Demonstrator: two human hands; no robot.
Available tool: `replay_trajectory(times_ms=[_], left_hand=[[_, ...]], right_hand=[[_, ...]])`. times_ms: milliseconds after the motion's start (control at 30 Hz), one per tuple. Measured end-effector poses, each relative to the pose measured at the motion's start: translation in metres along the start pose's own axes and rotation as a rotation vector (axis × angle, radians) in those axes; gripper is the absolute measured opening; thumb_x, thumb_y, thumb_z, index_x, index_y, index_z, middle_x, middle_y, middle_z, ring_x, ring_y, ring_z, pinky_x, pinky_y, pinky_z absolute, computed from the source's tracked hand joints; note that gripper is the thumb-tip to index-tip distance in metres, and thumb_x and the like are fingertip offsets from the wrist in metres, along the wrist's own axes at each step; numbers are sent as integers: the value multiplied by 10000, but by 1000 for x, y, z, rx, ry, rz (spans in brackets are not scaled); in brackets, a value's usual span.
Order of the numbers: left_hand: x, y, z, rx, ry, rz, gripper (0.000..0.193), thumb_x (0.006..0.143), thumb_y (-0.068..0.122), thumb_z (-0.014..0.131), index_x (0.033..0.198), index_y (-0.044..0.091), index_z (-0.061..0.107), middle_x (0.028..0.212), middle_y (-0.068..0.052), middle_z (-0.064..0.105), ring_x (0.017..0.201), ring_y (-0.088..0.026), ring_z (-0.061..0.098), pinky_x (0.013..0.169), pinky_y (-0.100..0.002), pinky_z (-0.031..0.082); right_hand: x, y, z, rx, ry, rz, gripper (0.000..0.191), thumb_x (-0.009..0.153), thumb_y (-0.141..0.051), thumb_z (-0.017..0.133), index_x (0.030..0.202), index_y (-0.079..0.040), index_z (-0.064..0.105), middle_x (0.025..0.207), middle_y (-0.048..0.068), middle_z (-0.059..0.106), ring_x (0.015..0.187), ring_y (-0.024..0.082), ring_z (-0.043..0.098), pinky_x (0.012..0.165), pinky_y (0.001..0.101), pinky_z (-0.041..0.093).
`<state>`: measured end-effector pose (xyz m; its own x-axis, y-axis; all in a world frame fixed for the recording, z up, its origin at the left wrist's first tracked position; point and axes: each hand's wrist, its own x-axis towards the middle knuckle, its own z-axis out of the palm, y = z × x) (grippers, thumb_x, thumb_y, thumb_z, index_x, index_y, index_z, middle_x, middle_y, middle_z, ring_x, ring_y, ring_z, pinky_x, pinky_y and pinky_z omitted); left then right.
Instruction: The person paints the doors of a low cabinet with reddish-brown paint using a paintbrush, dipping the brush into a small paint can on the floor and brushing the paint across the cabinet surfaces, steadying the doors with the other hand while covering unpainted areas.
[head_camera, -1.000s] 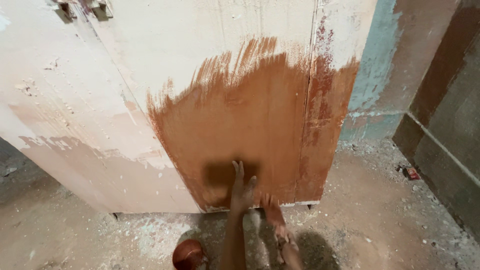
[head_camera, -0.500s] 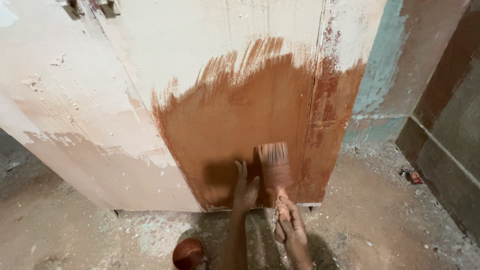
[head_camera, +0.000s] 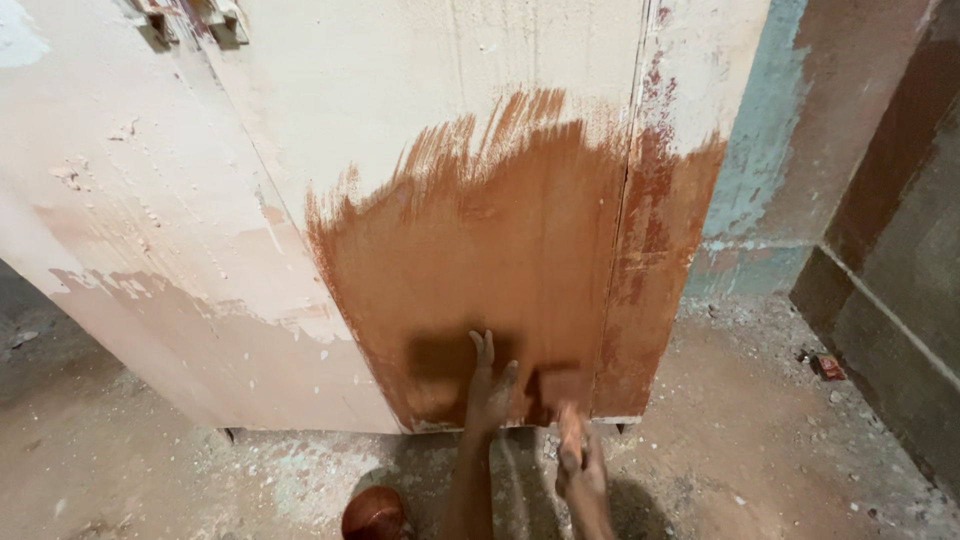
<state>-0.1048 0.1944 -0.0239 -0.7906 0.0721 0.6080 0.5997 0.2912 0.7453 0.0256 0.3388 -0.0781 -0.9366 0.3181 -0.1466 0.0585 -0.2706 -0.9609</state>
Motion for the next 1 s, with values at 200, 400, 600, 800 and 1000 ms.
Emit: replay_trajectory(times_ms=[200, 400, 600, 800, 1000], left_hand=[[-2, 4, 1, 20, 9, -53, 764, 1016, 341, 536, 1567, -15, 144, 1652, -336, -2, 1535, -380, 184, 1145, -400, 333], [-4, 7, -5, -2, -25, -74, 776, 1026, 368, 540, 1590, 9, 145, 1678, -265, 4, 1562, -340, 62, 1211, -405, 222], [-3, 9, -4, -94, -31, -144, 762, 1023, 340, 547, 1588, 21, 147, 1687, -233, -3, 1566, -316, 25, 1224, -399, 156], [0, 8, -3, 43, 0, 40, 802, 1002, 304, 604, 1582, 2, 141, 1650, -292, 33, 1553, -350, 68, 1183, -369, 268], [-3, 6, -6, 66, 5, 38, 753, 1033, 291, 583, 1587, -10, 173, 1668, -311, 53, 1563, -396, 107, 1203, -393, 255]], right_hand=[[-19, -46, 12, 160, -136, -200, 642, 1013, -203, 587, 1613, -233, 361, 849, 70, 482, 584, 75, 423, 474, 213, 378], [-4, 11, 6, 110, 65, 362, 594, 950, -106, 540, 1505, -256, 393, 883, 45, 678, 498, 143, 479, 378, 289, 339], [2, 18, 4, -2, 9, 426, 462, 1030, -294, 532, 1445, -92, 502, 683, 81, 522, 448, 156, 422, 348, 294, 336], [-18, -46, 11, 275, -132, 65, 548, 1005, -183, 478, 1539, -230, 360, 630, -14, 478, 452, 81, 390, 362, 229, 332], [-21, -36, 13, 301, -188, 94, 589, 986, -153, 476, 1533, -330, 345, 606, 0, 441, 440, 105, 375, 361, 240, 298]])
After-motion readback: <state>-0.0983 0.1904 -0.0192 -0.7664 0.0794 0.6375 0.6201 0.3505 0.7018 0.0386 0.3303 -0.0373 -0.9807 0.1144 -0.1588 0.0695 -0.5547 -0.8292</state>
